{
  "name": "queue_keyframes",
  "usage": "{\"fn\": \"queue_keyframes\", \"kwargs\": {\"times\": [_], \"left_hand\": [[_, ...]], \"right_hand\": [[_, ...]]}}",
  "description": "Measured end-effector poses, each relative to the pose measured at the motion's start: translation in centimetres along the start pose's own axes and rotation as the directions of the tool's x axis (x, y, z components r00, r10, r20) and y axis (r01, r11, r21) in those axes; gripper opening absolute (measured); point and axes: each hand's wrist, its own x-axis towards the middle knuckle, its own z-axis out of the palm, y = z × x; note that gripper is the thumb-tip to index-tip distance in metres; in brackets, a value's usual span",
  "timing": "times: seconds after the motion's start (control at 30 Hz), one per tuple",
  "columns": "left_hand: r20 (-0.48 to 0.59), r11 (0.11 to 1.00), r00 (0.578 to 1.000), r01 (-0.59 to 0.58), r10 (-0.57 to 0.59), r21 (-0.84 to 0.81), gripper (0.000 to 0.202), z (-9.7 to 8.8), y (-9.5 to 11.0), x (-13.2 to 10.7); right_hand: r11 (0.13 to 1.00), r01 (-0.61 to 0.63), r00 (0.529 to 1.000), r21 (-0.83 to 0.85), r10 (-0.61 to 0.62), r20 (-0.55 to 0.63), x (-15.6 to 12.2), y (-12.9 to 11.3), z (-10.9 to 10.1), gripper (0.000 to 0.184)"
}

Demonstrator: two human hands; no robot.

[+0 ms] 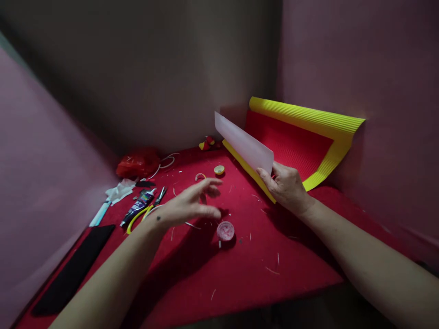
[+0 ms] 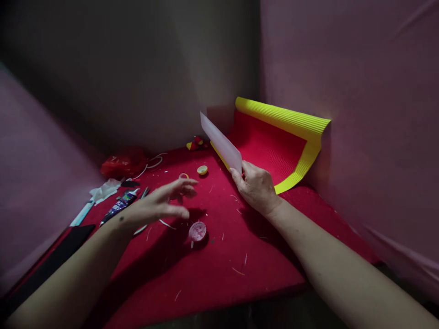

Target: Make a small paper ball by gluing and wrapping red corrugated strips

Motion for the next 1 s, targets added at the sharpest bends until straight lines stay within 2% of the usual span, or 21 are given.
{"fn": "queue_keyframes", "kwargs": {"times": [0.03,0.1,0.17,0.27,0.4,0.53,0.73,1.0], "left_hand": [[0.1,0.999,0.994,-0.029,0.033,-0.039,0.069,0.4,0.1,-1.4],[0.149,0.998,0.988,-0.03,0.037,-0.046,0.075,1.5,-0.3,-3.5],[0.126,1.0,0.992,-0.029,0.028,0.006,0.074,3.0,-0.9,-4.6],[0.046,0.999,0.999,-0.011,0.009,0.042,0.067,5.0,-1.4,-4.7],[-0.015,0.999,1.0,-0.009,0.008,-0.047,0.04,6.2,-1.2,-4.4],[-0.023,0.985,0.998,0.052,-0.056,-0.166,0.035,6.4,-0.7,-4.5],[0.038,0.904,0.987,0.158,-0.156,-0.397,0.035,5.4,-0.2,-4.0],[0.038,0.878,0.981,0.189,-0.192,-0.439,0.034,4.6,0.3,-3.0]], "right_hand": [[1.0,-0.003,1.0,-0.001,0.003,0.002,0.0,0.0,0.0,0.029],[1.0,-0.004,1.0,0.002,0.004,0.005,0.0,0.0,0.0,0.029],[1.0,-0.004,1.0,0.004,0.004,0.003,0.0,0.0,0.1,0.029],[1.0,-0.019,1.0,0.002,0.019,0.004,0.0,0.0,0.1,0.03],[1.0,-0.03,1.0,0.001,0.03,0.0,0.0,0.1,0.2,0.031],[0.999,-0.034,0.999,0.01,0.034,0.0,0.0,0.2,0.2,0.03],[1.0,-0.028,1.0,0.009,0.028,0.005,-0.1,0.1,0.1,0.031],[1.0,-0.029,1.0,0.007,0.029,-0.009,0.0,0.1,0.2,0.029]]}}
